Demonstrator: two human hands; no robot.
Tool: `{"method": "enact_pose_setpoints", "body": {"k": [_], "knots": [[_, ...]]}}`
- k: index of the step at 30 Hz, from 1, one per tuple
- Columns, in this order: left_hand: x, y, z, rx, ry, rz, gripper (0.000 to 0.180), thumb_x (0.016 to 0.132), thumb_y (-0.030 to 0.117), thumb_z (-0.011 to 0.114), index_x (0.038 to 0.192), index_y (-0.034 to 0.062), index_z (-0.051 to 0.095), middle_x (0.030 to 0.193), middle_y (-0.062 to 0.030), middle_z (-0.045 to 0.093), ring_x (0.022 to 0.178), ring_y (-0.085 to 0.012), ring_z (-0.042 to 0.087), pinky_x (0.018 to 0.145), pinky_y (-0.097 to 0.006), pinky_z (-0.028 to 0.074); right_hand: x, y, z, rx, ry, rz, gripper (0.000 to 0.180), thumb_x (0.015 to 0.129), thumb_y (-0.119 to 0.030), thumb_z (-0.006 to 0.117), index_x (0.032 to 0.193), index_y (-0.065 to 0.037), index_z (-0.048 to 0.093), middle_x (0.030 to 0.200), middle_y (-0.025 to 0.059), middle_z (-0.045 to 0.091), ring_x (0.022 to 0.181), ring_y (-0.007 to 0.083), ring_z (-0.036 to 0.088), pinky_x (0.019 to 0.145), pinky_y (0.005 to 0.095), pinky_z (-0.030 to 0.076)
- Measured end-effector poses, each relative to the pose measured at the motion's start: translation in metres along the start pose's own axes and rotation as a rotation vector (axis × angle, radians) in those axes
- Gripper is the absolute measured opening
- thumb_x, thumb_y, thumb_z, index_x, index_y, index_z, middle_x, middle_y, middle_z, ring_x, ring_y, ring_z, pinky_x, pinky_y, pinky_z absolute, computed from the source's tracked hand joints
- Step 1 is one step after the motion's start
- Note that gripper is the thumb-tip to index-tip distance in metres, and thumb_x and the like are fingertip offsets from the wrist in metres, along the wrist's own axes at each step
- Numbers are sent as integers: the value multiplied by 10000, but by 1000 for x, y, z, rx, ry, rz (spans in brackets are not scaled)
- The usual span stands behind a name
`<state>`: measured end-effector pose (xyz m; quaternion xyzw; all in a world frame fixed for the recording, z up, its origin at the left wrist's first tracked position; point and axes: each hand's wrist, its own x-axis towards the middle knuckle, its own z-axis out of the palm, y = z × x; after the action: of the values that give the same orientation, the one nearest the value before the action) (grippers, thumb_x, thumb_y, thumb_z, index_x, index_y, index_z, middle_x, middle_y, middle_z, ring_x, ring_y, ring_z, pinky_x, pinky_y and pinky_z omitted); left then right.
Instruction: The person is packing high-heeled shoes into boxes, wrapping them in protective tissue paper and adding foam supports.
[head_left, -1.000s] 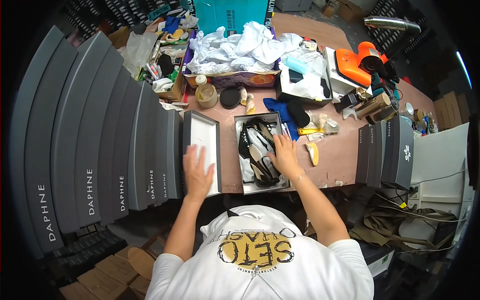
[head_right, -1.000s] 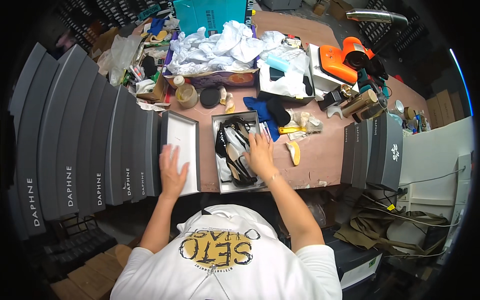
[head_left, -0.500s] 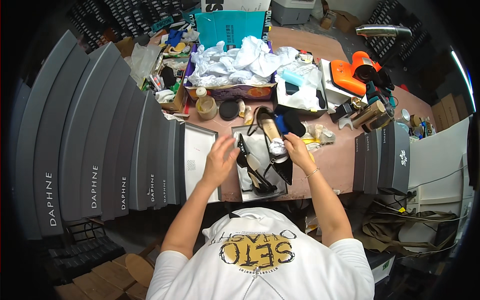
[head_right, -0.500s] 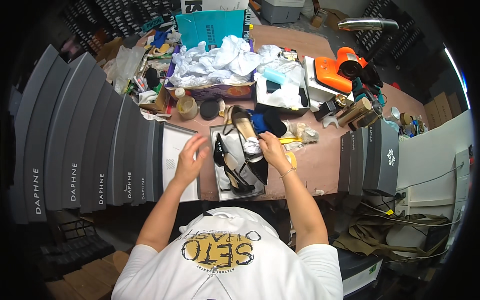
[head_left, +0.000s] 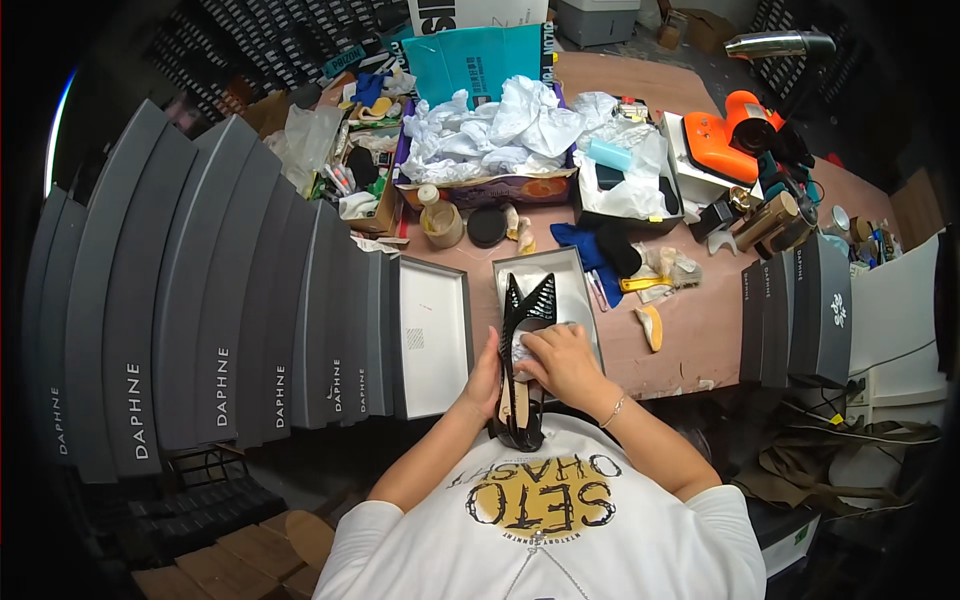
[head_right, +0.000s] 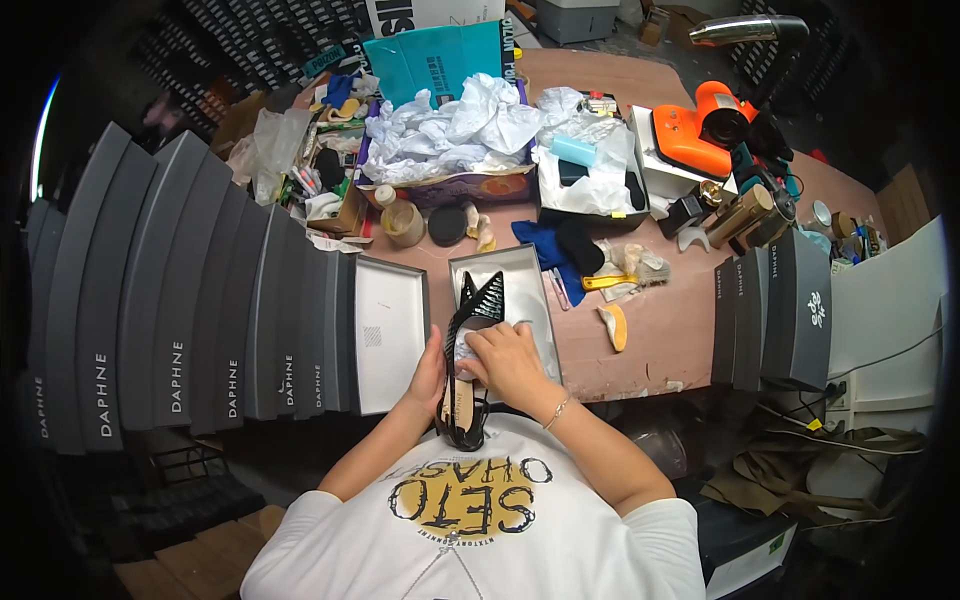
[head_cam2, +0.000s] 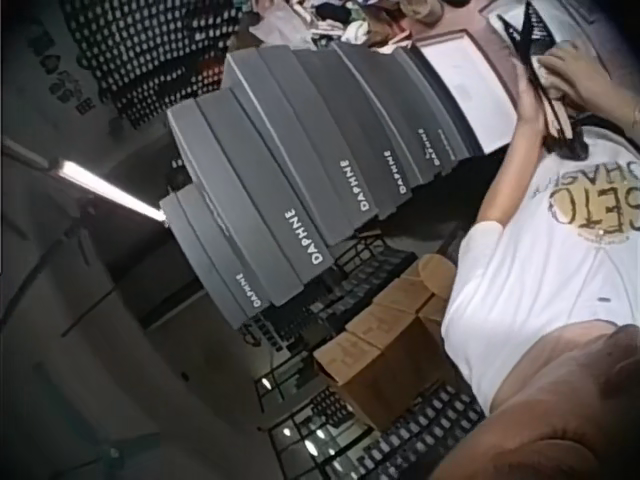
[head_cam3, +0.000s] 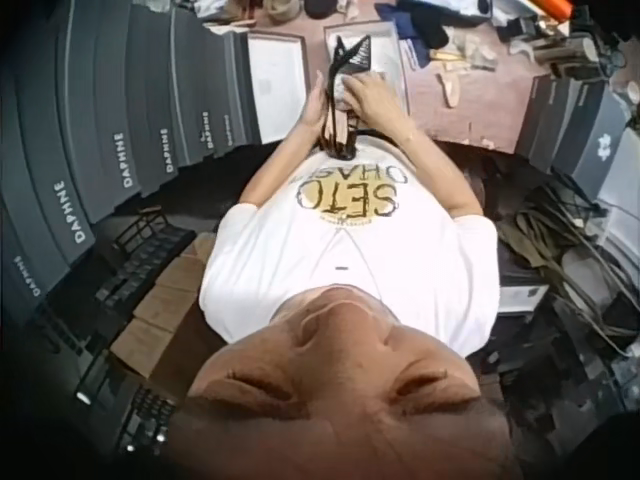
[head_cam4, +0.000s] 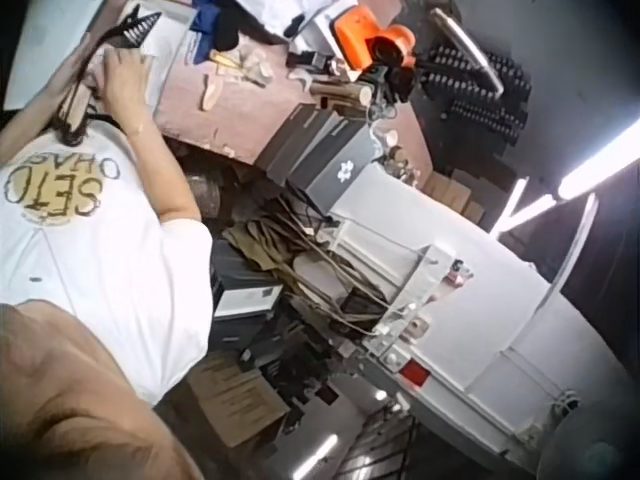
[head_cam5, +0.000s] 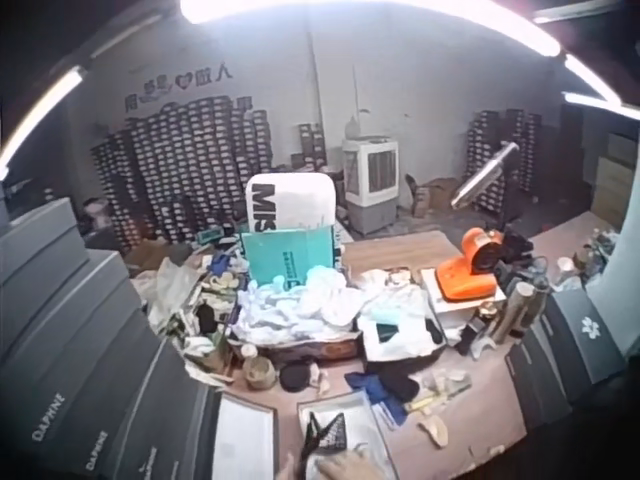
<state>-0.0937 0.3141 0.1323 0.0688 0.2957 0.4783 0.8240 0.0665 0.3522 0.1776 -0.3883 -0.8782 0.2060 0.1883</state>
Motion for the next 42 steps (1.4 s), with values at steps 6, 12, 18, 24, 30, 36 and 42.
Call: {"method": "enact_pose_setpoints", "body": {"k": [6,12,18,24,30,36,42], "knots": [[-7,0,-13,-64,176,113,729,910,675,363,1266,55,501,1116,-146,614,996,-235,627,813,-385,537,-18,-18,-10,446,9,79,326,815,-236,708,1045,-28,607,916,94,599,855,232,565,782,346,405],[-14,0,6,-109,137,72,721,901,682,376,1250,68,521,1040,-137,629,925,-233,625,806,-384,531,-14,13,-16,1201,358,488,217,872,-146,665,971,-8,531,893,67,595,803,121,571,710,279,478],[-24,-20,12,-40,70,11,679,922,646,379,1287,84,487,1156,-113,597,1058,-234,600,893,-409,513,-10,-7,0,344,203,-1,295,755,-109,722,974,-24,543,983,137,596,903,337,577,783,388,472],[-25,-21,-13,-18,169,28,553,950,554,433,1160,59,558,1002,-125,643,990,-241,635,840,-379,538,-43,-7,-7,466,294,241,262,757,-17,619,1004,-28,534,924,134,594,860,280,601,785,334,471],[5,55,-69,207,361,163,544,922,509,538,1153,17,522,1056,-198,617,1060,-276,605,874,-364,515,-65,87,42,384,89,457,425,778,-181,626,1150,16,567,1016,264,632,962,396,623,844,418,489],[2,37,-41,859,334,361,648,926,270,617,1428,12,299,1422,-200,358,1298,-263,395,1051,-353,341,-50,51,60,212,-239,583,369,780,-254,677,1022,21,632,928,233,662,824,396,650,754,441,512],[20,-36,-29,260,414,18,608,917,455,582,1328,45,402,1345,-115,445,1191,-260,493,985,-427,414,-42,-8,16,-76,-113,255,196,801,-212,647,867,-32,605,763,140,632,621,324,644,558,418,517]]}}
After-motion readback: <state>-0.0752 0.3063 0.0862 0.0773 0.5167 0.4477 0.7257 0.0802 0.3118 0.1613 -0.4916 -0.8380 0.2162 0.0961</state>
